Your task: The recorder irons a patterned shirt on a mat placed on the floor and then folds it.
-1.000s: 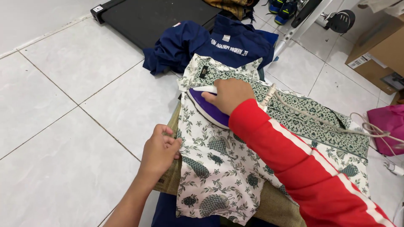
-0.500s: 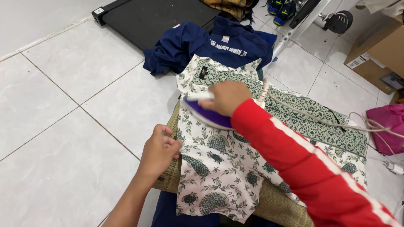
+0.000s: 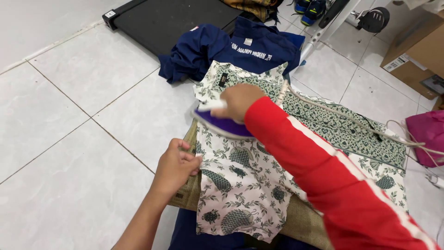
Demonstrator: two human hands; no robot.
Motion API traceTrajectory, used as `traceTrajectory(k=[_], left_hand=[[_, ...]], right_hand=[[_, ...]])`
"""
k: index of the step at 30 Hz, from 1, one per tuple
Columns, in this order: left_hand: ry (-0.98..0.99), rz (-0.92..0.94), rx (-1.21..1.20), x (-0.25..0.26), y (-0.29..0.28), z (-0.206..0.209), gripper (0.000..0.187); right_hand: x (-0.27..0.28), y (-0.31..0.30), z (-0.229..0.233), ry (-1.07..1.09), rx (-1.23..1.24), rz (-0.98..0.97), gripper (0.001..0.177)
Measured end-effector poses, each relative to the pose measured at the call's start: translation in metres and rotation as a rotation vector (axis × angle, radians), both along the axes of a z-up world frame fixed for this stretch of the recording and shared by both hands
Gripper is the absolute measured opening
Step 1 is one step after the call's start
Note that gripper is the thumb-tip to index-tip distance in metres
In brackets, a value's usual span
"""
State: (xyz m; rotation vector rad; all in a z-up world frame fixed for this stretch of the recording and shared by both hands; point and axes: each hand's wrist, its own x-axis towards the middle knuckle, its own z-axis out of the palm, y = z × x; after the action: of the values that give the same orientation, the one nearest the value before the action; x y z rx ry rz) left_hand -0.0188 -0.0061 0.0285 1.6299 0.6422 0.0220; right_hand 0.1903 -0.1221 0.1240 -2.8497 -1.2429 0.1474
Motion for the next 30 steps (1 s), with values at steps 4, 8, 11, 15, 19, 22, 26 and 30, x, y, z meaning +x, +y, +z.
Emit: traceTrajectory(k=[4, 8, 11, 15, 19, 22, 26, 30], left_hand=[[0.013, -0.019, -0.026, -0.004, 0.004, 0.002, 0.041], [0.065, -0.036, -0.008, -0.005, 0.003, 0.013, 0.041], [0.089, -0.036, 0.14, 0.008, 0.016, 0.022, 0.032], [-0.059, 0.031, 0.417, 0.071, 0.061, -0.011, 0.034], [-0.129, -0.008, 0.128, 0.15, 0.087, -0.067, 0.038], [-0.011, -0.022, -0.335, 0.176, 0.084, -0.065, 0.026], [-0.243, -0.075, -0.156, 0.195, 0.094, -0.067, 0.028], [-0.216, -0.086, 0.328, 0.183, 0.087, -0.017, 0.033]], right_hand=[[-0.018, -0.014, 0.005, 0.099, -0.131, 0.25, 0.052], [-0.021, -0.015, -0.001, 0.033, -0.118, 0.041, 0.05], [-0.022, -0.016, 0.002, -0.002, -0.077, -0.058, 0.053], [-0.027, -0.038, 0.003, 0.104, -0.127, 0.203, 0.048], [-0.034, -0.049, 0.008, 0.086, -0.24, 0.207, 0.048], [-0.033, -0.052, 0.005, 0.026, -0.254, 0.135, 0.051], [-0.034, -0.046, 0.006, -0.001, -0.105, 0.02, 0.049], [-0.03, -0.041, 0.009, -0.059, -0.159, 0.118, 0.046]])
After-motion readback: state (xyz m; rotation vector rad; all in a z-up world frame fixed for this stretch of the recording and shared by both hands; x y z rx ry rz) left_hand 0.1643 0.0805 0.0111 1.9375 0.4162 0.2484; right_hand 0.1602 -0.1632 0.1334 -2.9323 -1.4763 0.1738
